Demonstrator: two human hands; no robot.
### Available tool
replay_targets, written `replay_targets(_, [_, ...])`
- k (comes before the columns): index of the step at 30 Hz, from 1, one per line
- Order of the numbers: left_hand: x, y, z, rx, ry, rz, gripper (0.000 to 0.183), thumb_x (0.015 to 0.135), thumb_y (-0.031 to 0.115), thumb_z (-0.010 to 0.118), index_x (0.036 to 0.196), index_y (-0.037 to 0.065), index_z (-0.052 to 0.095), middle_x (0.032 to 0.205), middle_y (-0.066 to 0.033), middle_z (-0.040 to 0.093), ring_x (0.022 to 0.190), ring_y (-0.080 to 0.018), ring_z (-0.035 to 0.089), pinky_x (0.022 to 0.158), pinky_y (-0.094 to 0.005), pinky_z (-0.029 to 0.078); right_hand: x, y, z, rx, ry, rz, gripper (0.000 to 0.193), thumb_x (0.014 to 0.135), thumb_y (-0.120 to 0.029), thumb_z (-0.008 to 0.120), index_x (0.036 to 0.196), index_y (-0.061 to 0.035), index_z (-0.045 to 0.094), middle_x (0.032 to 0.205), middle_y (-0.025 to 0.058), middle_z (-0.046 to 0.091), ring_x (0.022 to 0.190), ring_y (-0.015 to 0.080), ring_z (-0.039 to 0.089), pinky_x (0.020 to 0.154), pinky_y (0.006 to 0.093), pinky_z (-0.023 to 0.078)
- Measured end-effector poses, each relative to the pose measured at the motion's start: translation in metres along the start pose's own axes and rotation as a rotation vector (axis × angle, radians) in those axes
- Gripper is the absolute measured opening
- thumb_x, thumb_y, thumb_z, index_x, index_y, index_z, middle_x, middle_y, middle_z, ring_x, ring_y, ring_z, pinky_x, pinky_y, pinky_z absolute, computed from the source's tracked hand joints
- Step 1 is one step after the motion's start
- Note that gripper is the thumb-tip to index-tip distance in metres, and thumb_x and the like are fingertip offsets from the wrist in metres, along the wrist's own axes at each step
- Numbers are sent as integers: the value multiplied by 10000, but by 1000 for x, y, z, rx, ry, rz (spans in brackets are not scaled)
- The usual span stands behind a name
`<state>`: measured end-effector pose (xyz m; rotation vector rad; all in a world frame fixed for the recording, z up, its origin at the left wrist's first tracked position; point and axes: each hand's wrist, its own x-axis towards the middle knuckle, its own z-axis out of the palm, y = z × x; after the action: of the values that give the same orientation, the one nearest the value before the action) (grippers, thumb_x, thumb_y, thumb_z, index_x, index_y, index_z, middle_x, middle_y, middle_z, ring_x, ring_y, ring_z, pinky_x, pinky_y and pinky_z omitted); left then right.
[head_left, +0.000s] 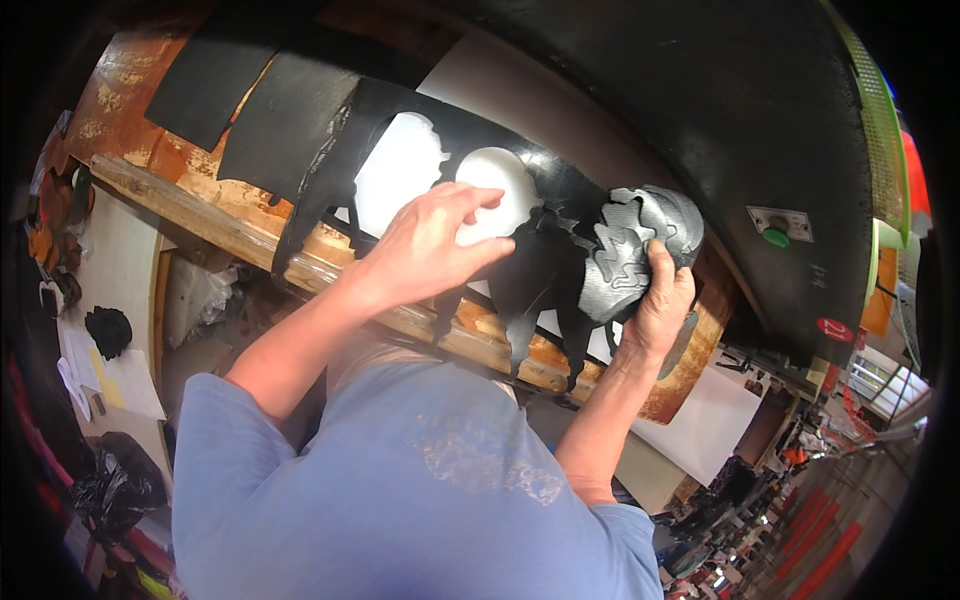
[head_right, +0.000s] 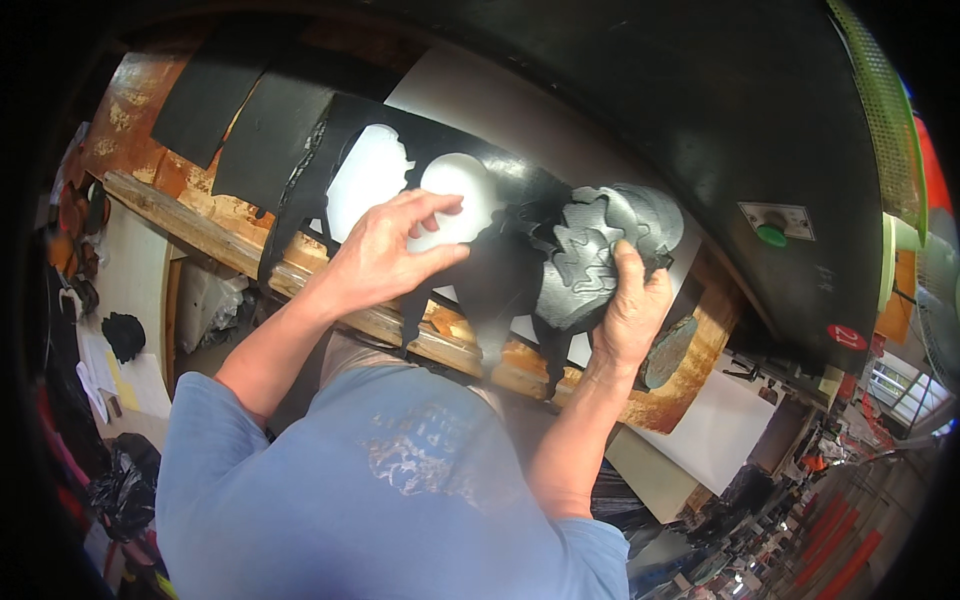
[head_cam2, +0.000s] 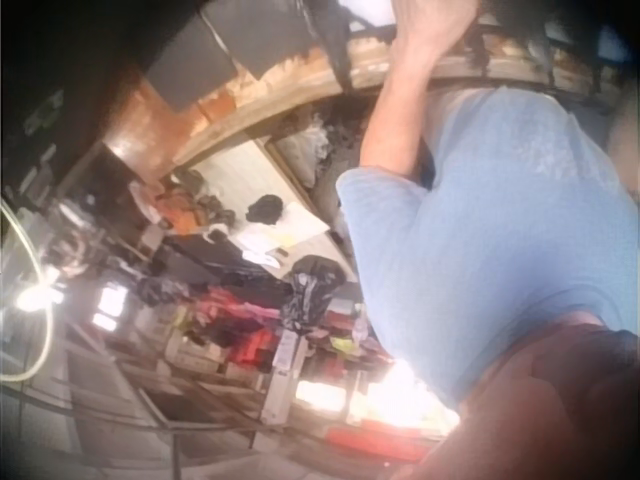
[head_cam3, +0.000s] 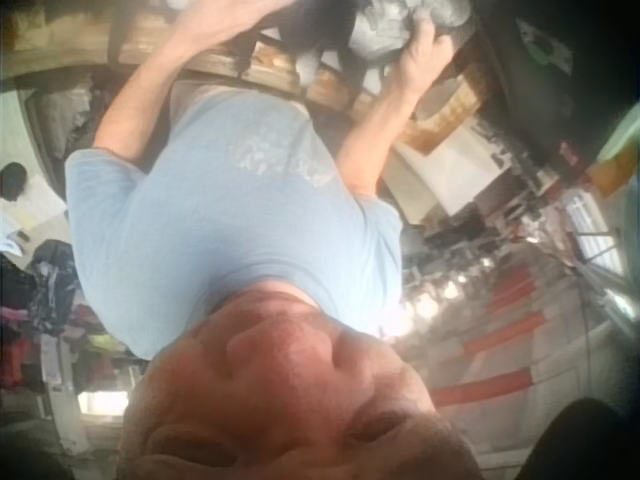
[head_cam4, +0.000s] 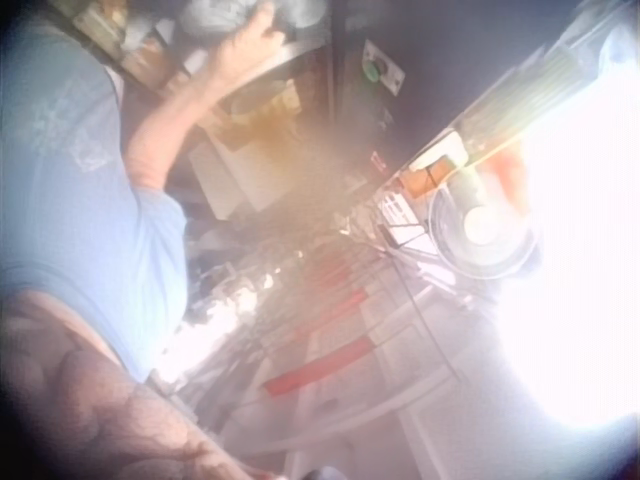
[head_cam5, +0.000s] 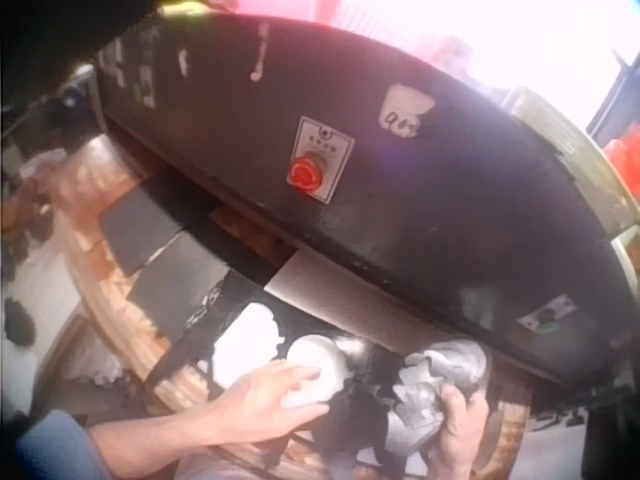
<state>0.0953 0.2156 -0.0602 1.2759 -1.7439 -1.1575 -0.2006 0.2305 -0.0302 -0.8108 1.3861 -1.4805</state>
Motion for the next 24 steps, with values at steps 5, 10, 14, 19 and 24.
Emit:
replay_targets(5, [31, 6, 31, 194, 157, 422, 370, 890, 60, 820, 1252, 23, 750, 1181, -162, 687, 1106, -360, 686, 940, -443, 579, 0, -3, 15, 5, -34, 11, 199, 1035, -75, 715, 1197, 39, 738, 1094, 95, 793, 910, 156, 755, 832, 297, 616])
replay_targets(10, [74, -18, 44, 137, 96, 507, 167, 935, 62, 768, 1098, 27, 772, 1030, -151, 722, 973, -350, 709, 855, -443, 588, 2, 2, 19, 8, -53, -30, 196, 1035, -86, 716, 1188, 35, 741, 1085, 84, 790, 908, 149, 752, 835, 300, 614])
replay_targets(14, [83, -19, 53, 22, 7, 292, 150, 1003, 108, 705, 1122, 24, 740, 859, -168, 721, 842, -385, 715, 783, -451, 576, 8, 12, 16, 58, 19, 11, 240, 1023, -100, 734, 1218, 39, 729, 1128, 87, 776, 981, 170, 736, 911, 322, 592])
replay_targets(19, [54, 1, 36, -57, 130, 156, 379, 1015, 250, 752, 1312, 19, 705, 1174, -184, 767, 1021, -324, 761, 924, -430, 605, 5, -10, -7, -34, 177, -116, 212, 1028, -63, 719, 1216, 34, 732, 1134, 100, 778, 978, 164, 734, 906, 318, 595])
replay_targets(24, [19, 8, 9, -295, -221, -400, 577, 1055, 272, 723, 1509, -57, 589, 1375, -214, 716, 1248, -262, 710, 1079, -380, 559, -25, -36, -13, -533, 110, -310, 234, 1038, -32, 719, 1258, 47, 720, 1152, 80, 783, 965, 144, 723, 878, 294, 588])
